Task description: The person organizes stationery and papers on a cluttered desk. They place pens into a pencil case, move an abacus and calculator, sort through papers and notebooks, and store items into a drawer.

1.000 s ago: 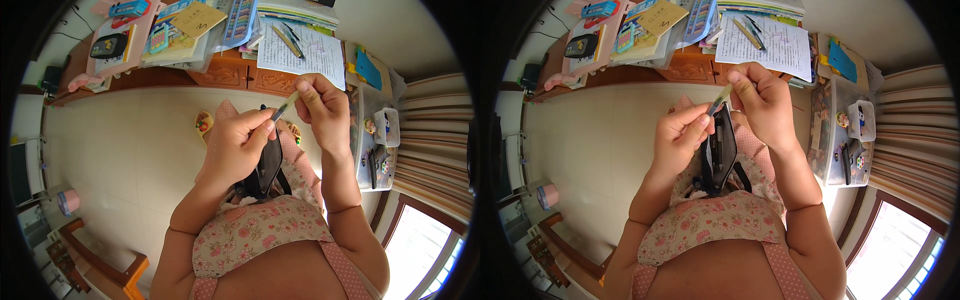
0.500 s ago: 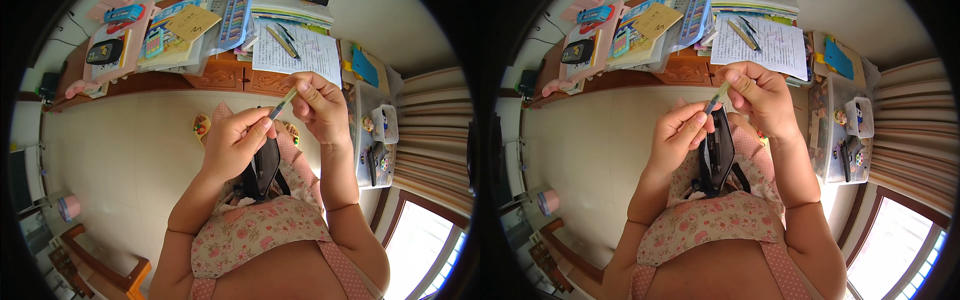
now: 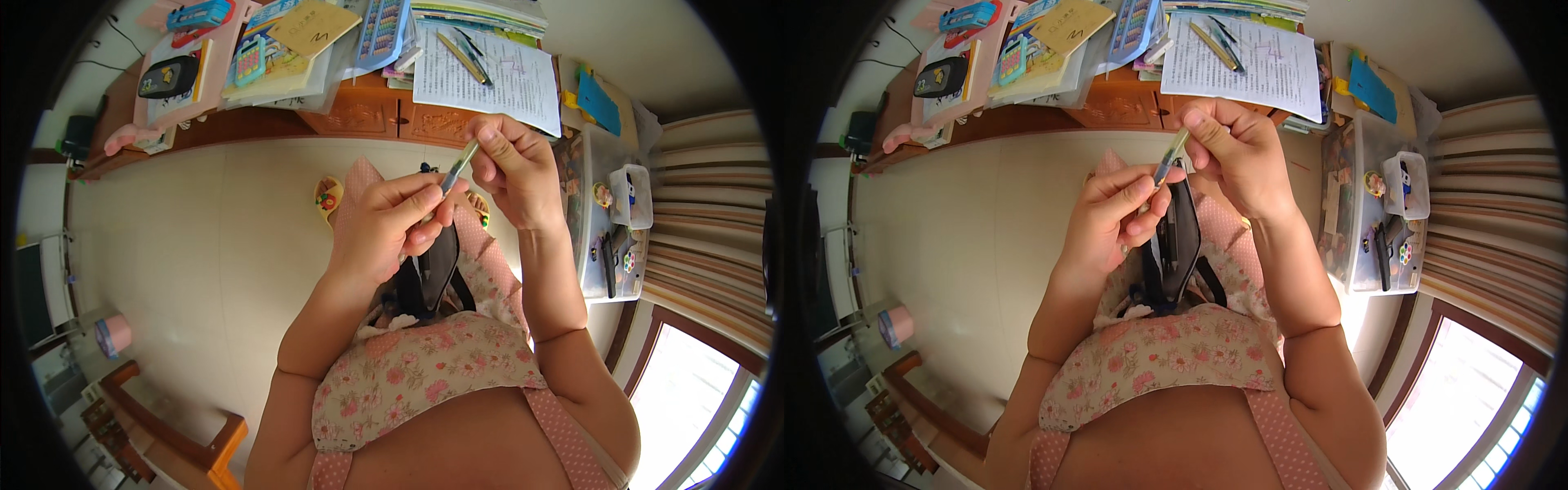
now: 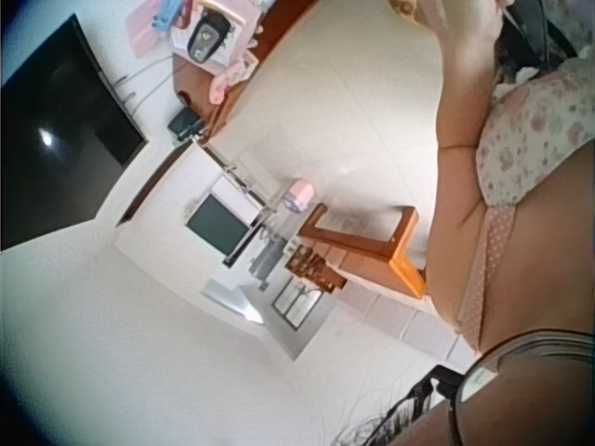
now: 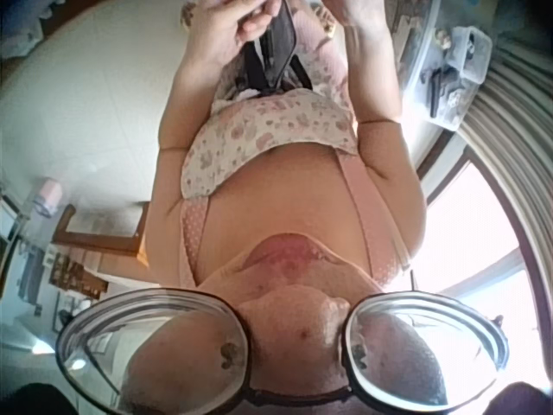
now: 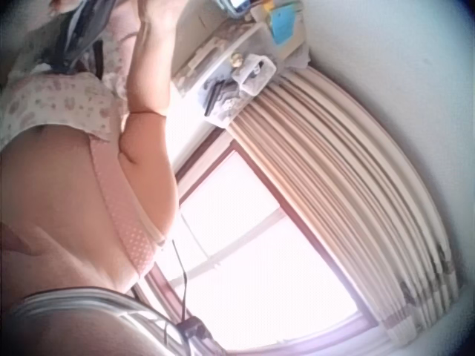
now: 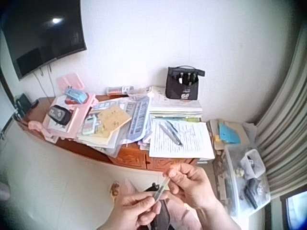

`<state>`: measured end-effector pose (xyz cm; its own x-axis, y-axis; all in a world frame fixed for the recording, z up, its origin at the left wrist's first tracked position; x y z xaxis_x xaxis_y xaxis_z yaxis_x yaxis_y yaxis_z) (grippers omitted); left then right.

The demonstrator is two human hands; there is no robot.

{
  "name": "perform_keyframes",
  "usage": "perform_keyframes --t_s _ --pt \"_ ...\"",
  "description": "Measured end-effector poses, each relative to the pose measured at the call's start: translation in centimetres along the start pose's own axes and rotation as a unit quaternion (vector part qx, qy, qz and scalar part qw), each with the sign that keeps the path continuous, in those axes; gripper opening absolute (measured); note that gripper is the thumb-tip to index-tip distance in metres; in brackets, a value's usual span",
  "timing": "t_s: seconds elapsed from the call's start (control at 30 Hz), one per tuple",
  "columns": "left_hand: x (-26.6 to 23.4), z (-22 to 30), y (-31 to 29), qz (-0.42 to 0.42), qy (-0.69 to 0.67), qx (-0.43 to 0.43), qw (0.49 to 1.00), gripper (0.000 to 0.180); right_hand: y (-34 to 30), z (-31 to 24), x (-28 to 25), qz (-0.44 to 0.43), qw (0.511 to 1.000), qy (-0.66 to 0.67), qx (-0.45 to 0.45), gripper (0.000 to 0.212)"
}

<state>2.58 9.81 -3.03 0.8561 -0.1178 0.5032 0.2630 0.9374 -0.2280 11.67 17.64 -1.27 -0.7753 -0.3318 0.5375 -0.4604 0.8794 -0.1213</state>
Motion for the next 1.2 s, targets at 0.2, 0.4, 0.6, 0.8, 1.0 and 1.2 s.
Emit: perform_keyframes --t_s 0.2,0.4,0.6,0.8,1.0,1.2 --pt "-2.2 -0.1 0.7 0.074 0.084 0.093 0.989 0.033 -0.7 0.3 -0.9 0.011 1.0 0.004 0.006 0.021" --pt "-5.3 -2.1 -2.7 0.214 0.449 0.109 0.861 0.046 -2.4 0.8 -5.5 0.106 0.983 -0.15 0.028 0.024" --pt "-4.6 -5.0 -3.8 0.21 0.513 0.085 0.828 0.062 -3.3 6.0 -2.2 0.023 0.91 -0.412 -0.031 0.024" --pt "-5.4 -4.9 -4.2 0.208 0.47 0.097 0.852 0.052 -1.3 1.6 -6.2 0.157 0.86 -0.479 -0.08 0.027" --pt "-6.9 -4.3 -6.0 0.251 0.451 0.095 0.851 0.047 8.8 -3.4 -11.5 0.248 0.68 -0.679 -0.119 0.04" --pt "-8.2 -4.5 -6.7 0.282 0.444 0.073 0.848 0.041 17.2 -0.7 -14.5 0.232 0.604 -0.759 0.066 0.055"
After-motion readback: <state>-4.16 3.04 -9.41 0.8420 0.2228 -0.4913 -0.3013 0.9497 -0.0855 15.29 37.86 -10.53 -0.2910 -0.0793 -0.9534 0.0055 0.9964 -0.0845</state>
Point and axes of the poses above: each hand's wrist, its own y-axis towards the middle knuckle, its own x-axis out of the palm, z = x × y, the point moved 10 cm from there along y, towards the middle knuckle, and after that the axes turned 8 degrees about y, right-handed, at the moved point
